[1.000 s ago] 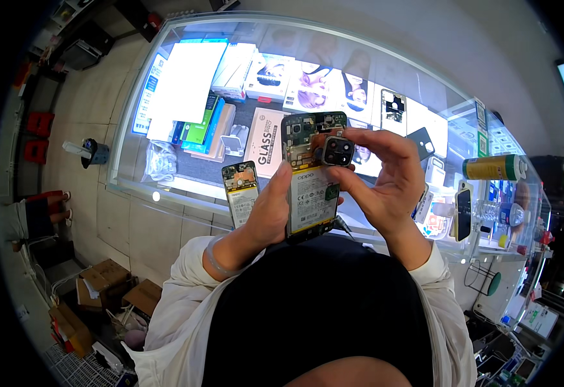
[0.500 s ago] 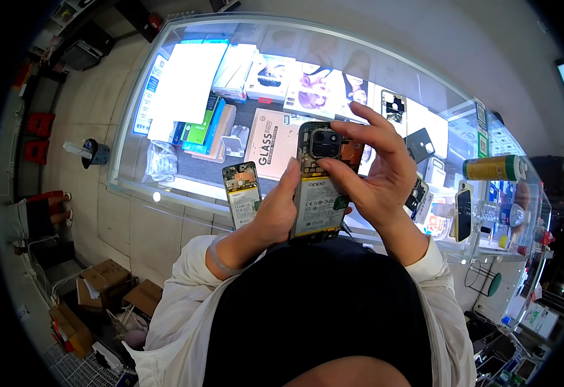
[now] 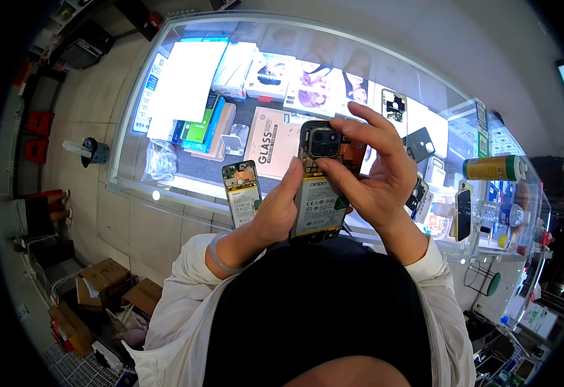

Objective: The person assembles a mobile phone by fitting a plastic component onto the internal chassis and then pressing a decorative back panel into place.

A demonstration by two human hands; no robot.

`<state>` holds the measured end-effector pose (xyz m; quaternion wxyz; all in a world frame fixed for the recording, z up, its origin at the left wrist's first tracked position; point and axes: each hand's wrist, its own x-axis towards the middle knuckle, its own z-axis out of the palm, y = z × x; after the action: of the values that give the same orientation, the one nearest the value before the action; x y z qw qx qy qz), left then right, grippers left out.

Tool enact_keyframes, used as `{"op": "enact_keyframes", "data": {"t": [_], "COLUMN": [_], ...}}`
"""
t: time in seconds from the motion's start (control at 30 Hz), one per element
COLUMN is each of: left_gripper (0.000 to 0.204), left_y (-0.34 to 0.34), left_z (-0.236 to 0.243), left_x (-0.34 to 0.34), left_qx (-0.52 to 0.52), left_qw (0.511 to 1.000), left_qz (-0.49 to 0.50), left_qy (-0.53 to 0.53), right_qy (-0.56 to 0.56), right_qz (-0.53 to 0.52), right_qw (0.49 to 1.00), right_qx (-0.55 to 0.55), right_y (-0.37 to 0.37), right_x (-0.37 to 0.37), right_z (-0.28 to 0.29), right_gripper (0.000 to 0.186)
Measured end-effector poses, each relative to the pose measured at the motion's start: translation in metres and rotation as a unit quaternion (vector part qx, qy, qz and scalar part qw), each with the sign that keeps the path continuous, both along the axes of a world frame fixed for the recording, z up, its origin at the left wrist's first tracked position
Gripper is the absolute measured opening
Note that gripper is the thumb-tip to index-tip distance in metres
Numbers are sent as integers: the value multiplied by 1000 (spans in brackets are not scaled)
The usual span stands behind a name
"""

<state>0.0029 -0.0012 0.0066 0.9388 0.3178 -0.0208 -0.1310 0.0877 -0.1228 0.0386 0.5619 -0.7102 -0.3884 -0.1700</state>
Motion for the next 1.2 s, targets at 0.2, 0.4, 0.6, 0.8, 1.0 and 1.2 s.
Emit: {"op": "enact_keyframes", "data": {"t": [0.2,0.4,0.6,0.8,1.0,1.2], "left_gripper": [57,55,56,56,56,56], "left_y": [2,-1,-1,-2,-2,-4], "left_z": [-4,-2,-4,-4,-5,3], "left_x": [0,0,-1,-1,-1,0], "left_qx": [2,-41,-43,-42,-63,-44], "left_qw": [1000,999,999,999,997,999], "left_qz": [-19,-2,-9,-10,-21,-21], "left_qy": [-12,-17,-10,-18,-29,-3], "right_qy": [-44,-56,-44,-37,-67,-75], "right_qz": [6,1,-2,5,25,25], "right_qw": [999,997,998,997,993,993], "right_qx": [-19,-47,-48,-64,-93,-92], "right_y": [1,-2,-3,-6,-10,-8], "right_x": [1,1,2,1,5,8], "right_z": [3,5,4,8,12,12], "right_gripper": [33,34,35,34,35,35]}}
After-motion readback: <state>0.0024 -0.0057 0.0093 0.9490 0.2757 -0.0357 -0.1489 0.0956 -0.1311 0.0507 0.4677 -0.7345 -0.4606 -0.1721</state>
